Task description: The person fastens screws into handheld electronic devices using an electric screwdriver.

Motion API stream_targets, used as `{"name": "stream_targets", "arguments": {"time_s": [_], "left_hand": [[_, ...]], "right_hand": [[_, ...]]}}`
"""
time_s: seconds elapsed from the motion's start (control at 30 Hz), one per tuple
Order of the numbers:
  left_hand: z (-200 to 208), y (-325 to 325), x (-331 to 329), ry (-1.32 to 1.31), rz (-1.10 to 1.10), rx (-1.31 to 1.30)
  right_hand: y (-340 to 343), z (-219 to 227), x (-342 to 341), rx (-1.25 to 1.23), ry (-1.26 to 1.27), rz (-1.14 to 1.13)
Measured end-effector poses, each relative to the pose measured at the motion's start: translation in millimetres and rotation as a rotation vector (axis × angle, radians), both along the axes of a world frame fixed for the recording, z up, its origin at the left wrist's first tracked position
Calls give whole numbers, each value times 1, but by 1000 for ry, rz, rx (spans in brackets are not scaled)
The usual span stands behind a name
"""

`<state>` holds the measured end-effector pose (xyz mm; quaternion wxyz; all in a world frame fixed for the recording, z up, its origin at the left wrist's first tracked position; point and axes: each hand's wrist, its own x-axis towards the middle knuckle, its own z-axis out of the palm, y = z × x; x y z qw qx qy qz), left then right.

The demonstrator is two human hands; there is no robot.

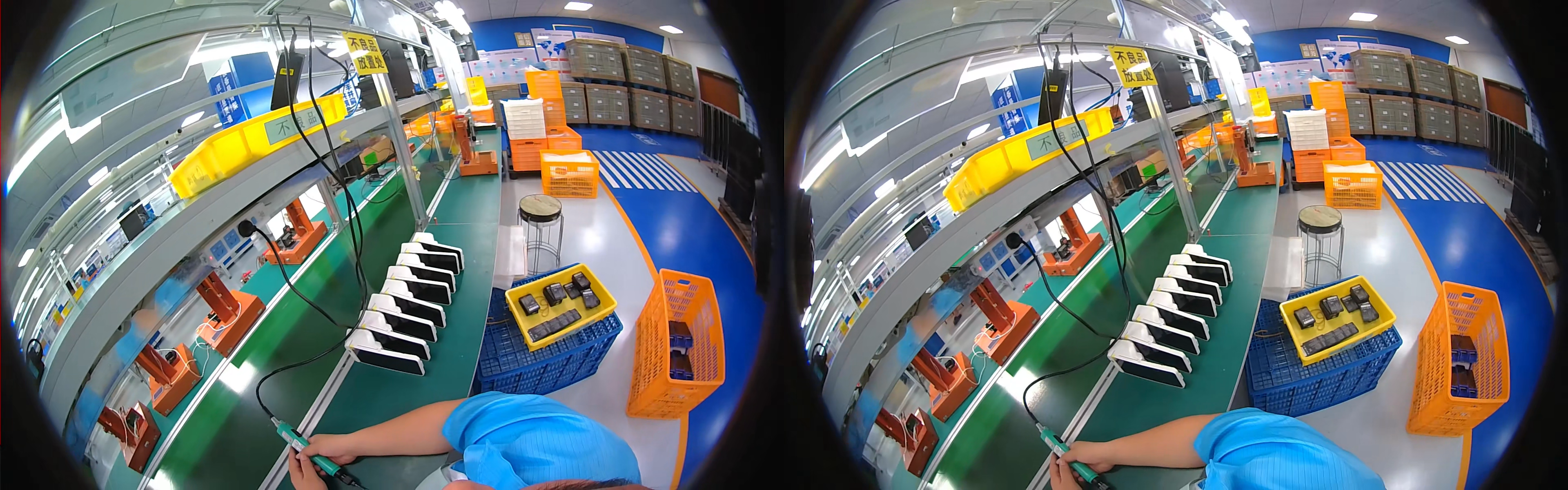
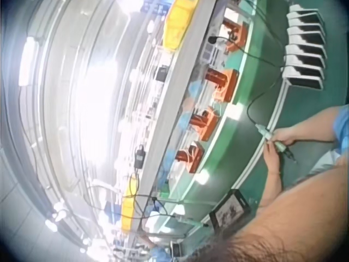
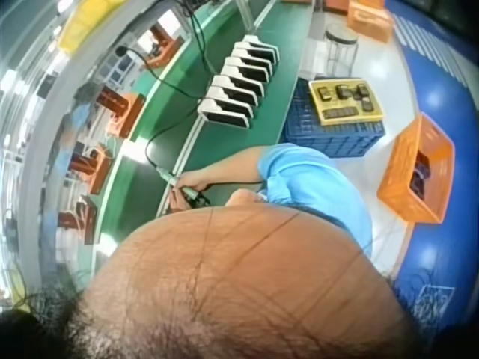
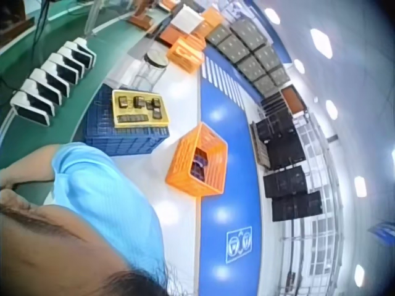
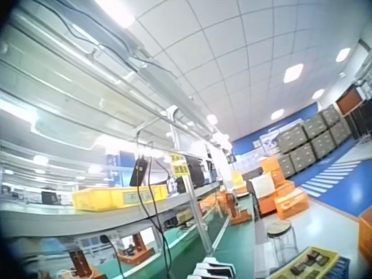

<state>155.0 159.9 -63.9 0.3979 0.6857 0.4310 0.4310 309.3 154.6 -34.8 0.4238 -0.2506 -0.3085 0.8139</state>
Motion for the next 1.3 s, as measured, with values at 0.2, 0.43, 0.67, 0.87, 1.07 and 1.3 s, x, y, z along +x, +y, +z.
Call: {"name": "stream_targets", "arguments": {"time_s": [0.2,0.43,0.67,0.87,1.07,1.3], "left_hand": [[-23,17,-6,19,-3,-30],[-25,19,-11,38,-45,-55],[-12,13,-7,32,-78,-44],[-7,9,-4,81,-41,-20],[-25,17,-7,61,-4,18],[-27,17,-6,7,4,6]], "right_hand": [[1,-1,-2,-31,1,-28],[2,-2,-1,-40,9,-11],[-1,2,0,-46,8,-14],[-1,1,0,-40,15,-21],[1,-1,-1,-32,9,-12],[0,-1,0,-29,-3,-19]]}}
